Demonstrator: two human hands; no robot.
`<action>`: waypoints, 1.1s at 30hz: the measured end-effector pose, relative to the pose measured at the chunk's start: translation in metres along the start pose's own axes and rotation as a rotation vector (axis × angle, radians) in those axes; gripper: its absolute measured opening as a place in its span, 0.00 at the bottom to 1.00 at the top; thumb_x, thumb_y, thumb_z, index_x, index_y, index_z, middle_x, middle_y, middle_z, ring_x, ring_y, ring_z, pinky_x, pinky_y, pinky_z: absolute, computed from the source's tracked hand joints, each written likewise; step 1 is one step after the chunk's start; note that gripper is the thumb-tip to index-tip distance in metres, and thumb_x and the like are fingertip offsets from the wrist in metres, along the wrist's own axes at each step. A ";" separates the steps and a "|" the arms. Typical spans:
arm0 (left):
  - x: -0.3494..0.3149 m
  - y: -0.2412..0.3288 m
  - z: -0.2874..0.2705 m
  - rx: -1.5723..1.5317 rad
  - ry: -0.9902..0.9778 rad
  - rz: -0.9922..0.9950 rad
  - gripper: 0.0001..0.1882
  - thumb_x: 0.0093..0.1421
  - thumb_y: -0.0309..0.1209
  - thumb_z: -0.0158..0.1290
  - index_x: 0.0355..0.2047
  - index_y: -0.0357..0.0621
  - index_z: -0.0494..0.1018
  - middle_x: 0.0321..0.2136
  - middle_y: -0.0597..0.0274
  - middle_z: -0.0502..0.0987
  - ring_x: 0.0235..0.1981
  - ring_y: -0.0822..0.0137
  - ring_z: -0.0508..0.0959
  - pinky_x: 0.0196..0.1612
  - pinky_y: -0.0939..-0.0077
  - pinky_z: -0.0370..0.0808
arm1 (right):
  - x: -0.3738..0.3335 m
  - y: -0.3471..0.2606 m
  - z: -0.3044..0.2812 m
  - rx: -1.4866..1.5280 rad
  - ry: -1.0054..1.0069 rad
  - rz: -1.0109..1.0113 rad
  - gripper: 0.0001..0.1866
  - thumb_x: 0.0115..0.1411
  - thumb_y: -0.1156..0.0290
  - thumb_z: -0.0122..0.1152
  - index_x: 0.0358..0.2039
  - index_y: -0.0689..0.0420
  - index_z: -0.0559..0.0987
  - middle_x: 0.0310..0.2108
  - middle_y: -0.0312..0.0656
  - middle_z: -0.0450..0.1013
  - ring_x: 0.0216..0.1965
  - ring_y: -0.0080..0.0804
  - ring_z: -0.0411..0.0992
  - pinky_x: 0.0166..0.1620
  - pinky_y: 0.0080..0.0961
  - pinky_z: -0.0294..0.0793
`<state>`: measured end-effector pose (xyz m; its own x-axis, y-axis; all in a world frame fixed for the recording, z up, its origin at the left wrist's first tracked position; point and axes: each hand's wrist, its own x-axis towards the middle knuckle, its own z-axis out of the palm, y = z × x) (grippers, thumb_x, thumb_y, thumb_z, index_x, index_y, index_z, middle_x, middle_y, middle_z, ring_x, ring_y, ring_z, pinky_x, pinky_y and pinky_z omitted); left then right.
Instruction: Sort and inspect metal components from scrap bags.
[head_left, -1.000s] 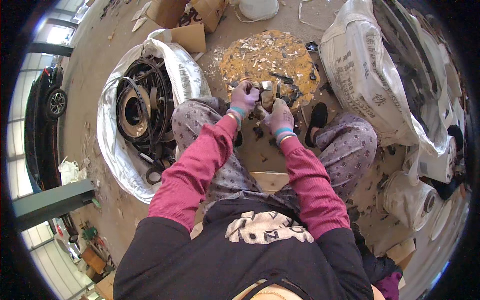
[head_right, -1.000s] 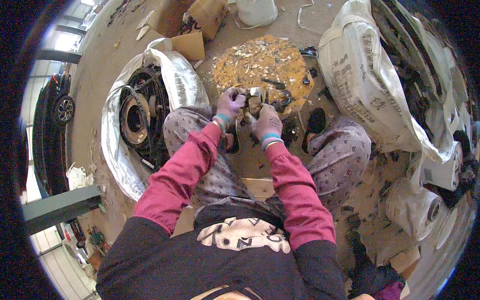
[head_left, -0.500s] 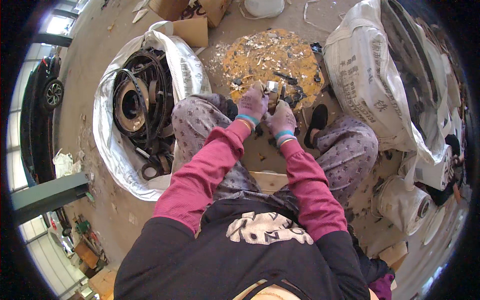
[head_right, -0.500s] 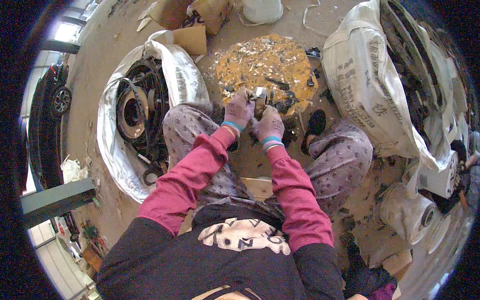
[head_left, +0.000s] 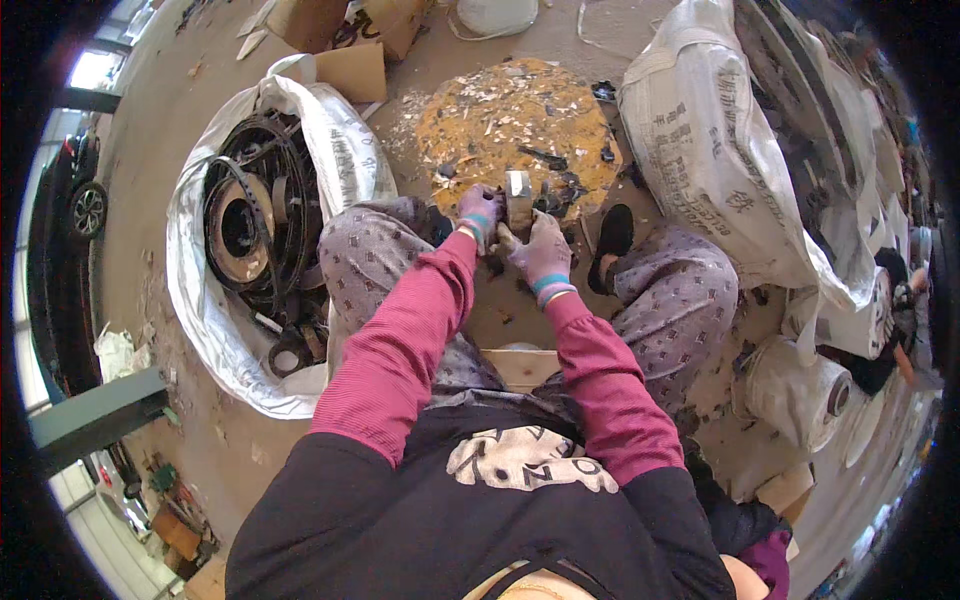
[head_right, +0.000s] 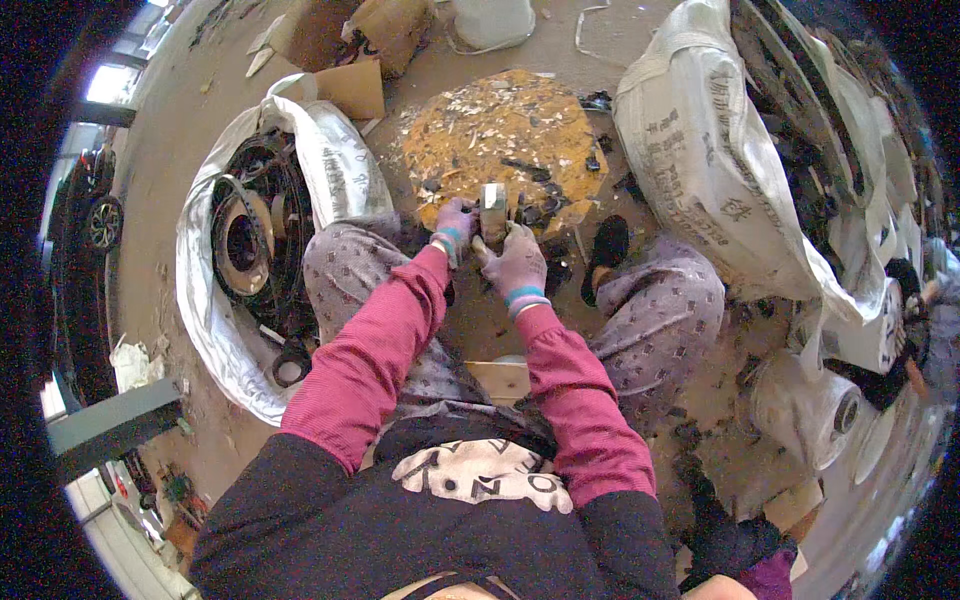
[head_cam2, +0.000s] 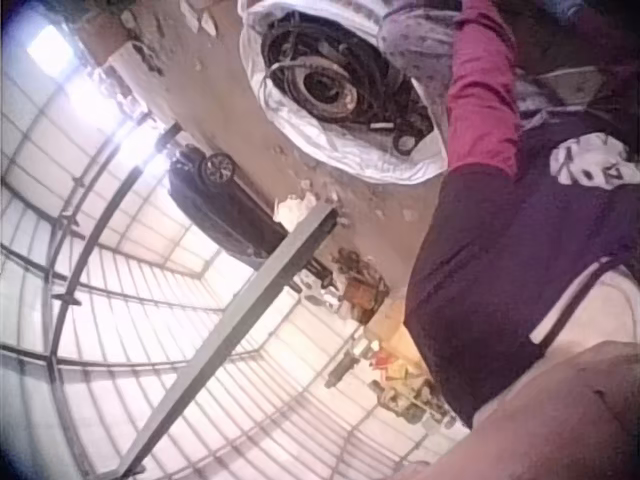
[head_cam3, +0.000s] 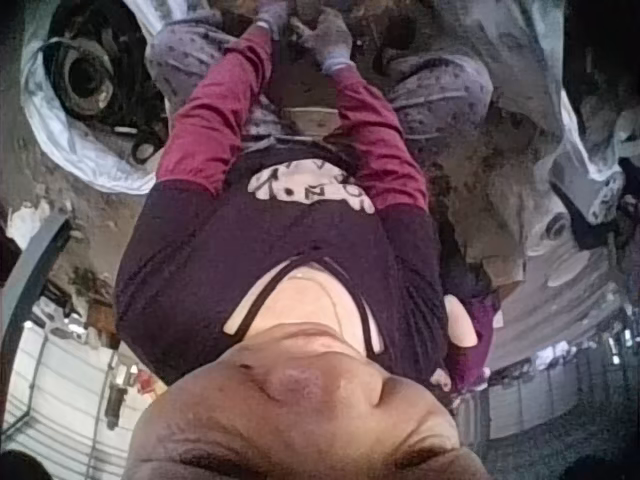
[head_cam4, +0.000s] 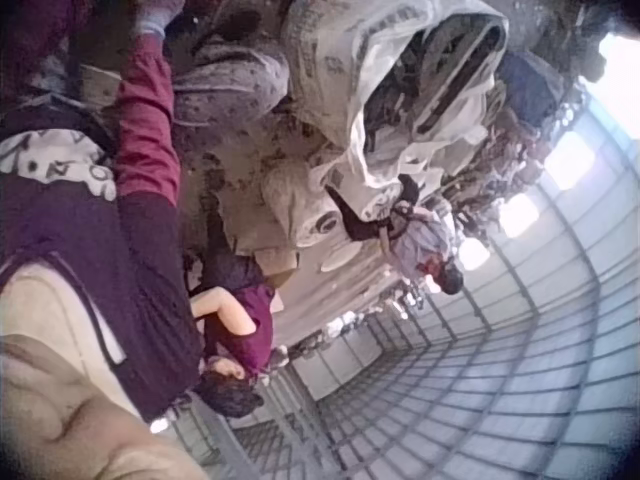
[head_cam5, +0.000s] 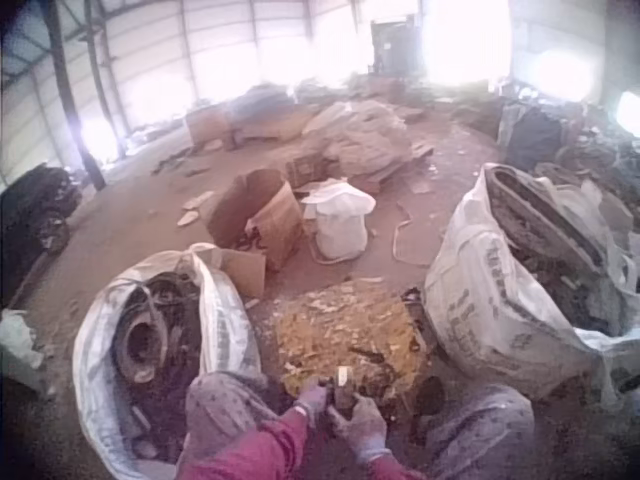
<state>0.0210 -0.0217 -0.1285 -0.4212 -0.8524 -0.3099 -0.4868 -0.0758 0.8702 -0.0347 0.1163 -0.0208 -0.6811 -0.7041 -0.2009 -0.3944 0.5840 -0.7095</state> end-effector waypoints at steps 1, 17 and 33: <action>0.026 -0.041 -0.015 0.064 0.010 0.040 0.09 0.55 0.34 0.51 0.26 0.41 0.72 0.21 0.60 0.74 0.22 0.63 0.74 0.26 0.71 0.72 | -0.002 -0.014 0.004 0.059 -0.011 -0.033 0.35 0.48 0.50 0.62 0.50 0.63 0.67 0.48 0.52 0.67 0.50 0.45 0.66 0.52 0.33 0.66; -0.061 0.095 -0.044 -0.173 -0.334 0.019 0.13 0.59 0.35 0.50 0.40 0.41 0.71 0.33 0.66 0.76 0.31 0.74 0.74 0.34 0.79 0.71 | 0.012 -0.002 0.001 0.038 -0.054 0.048 0.40 0.47 0.50 0.64 0.54 0.62 0.64 0.47 0.54 0.67 0.49 0.47 0.67 0.50 0.34 0.67; -0.046 0.066 -0.044 -0.716 -0.712 -0.384 0.16 0.61 0.33 0.45 0.47 0.40 0.68 0.40 0.63 0.74 0.39 0.69 0.75 0.42 0.73 0.73 | 0.048 0.057 0.020 1.269 -0.291 0.252 0.21 0.63 0.56 0.45 0.50 0.57 0.71 0.41 0.35 0.71 0.39 0.22 0.69 0.44 0.23 0.71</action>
<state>0.0421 -0.0105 -0.0397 -0.7961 -0.2283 -0.5605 -0.2181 -0.7557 0.6175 -0.0778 0.1075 -0.0849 -0.4310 -0.7861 -0.4431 0.6773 0.0427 -0.7345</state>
